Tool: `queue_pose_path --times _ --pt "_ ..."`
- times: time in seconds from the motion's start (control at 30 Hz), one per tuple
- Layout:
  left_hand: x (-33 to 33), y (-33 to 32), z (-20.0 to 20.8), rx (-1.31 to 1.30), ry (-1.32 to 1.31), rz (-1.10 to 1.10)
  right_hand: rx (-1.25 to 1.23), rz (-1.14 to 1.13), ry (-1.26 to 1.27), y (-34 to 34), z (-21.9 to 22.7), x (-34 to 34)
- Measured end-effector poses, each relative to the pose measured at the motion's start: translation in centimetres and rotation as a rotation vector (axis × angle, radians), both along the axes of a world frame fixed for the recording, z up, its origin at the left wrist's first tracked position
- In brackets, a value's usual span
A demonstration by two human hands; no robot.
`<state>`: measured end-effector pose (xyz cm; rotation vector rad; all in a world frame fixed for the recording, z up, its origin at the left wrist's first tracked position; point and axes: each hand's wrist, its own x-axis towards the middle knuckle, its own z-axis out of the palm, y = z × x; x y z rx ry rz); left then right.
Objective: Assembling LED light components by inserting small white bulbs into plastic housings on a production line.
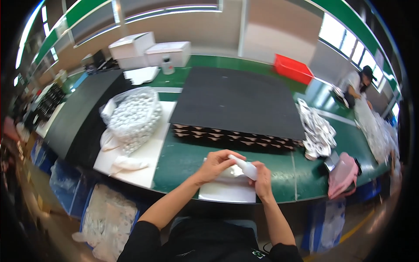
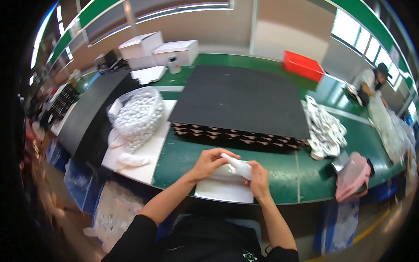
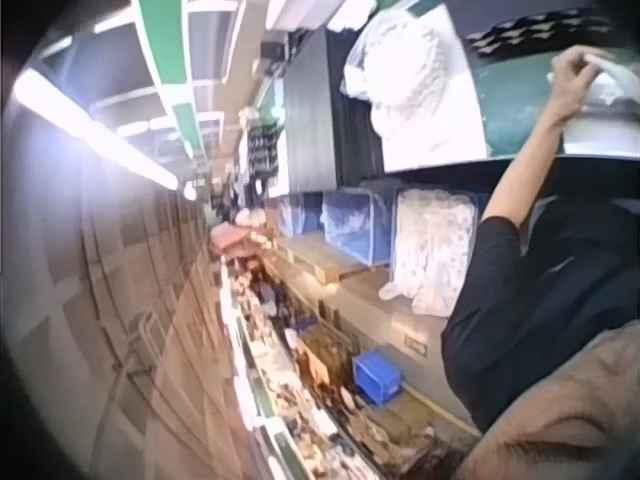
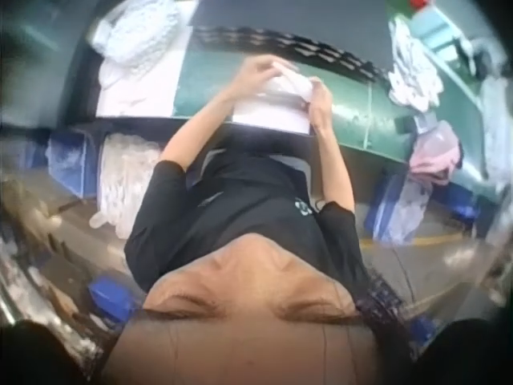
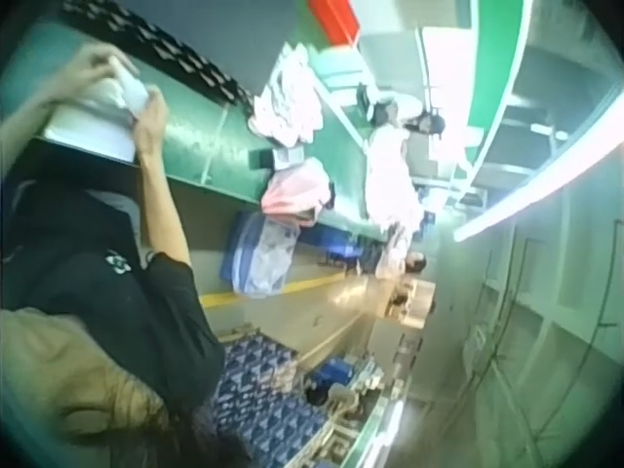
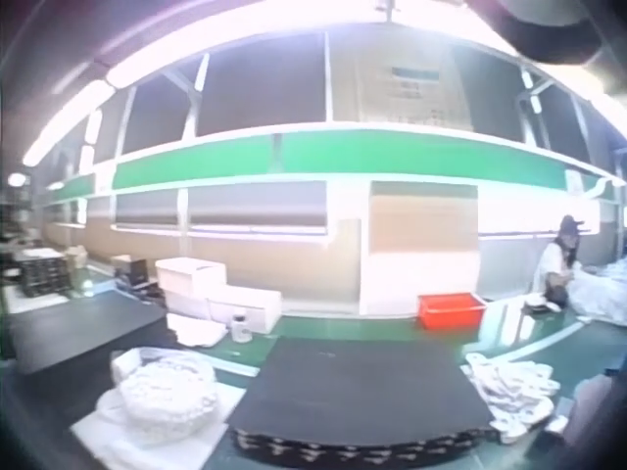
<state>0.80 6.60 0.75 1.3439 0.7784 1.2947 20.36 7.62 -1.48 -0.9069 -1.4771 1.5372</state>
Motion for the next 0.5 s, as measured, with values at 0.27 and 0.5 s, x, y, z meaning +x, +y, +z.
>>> queue_pose_path --times 0.27,0.5 --pt "-8.3 -5.3 6.7 0.211 0.267 0.657 0.391 -0.445 0.028 0.0 -0.5 0.8" --pt "-24.2 -12.4 7.1 0.196 0.694 1.620 0.518 -0.404 -0.031 -0.3 0.0 -0.4"
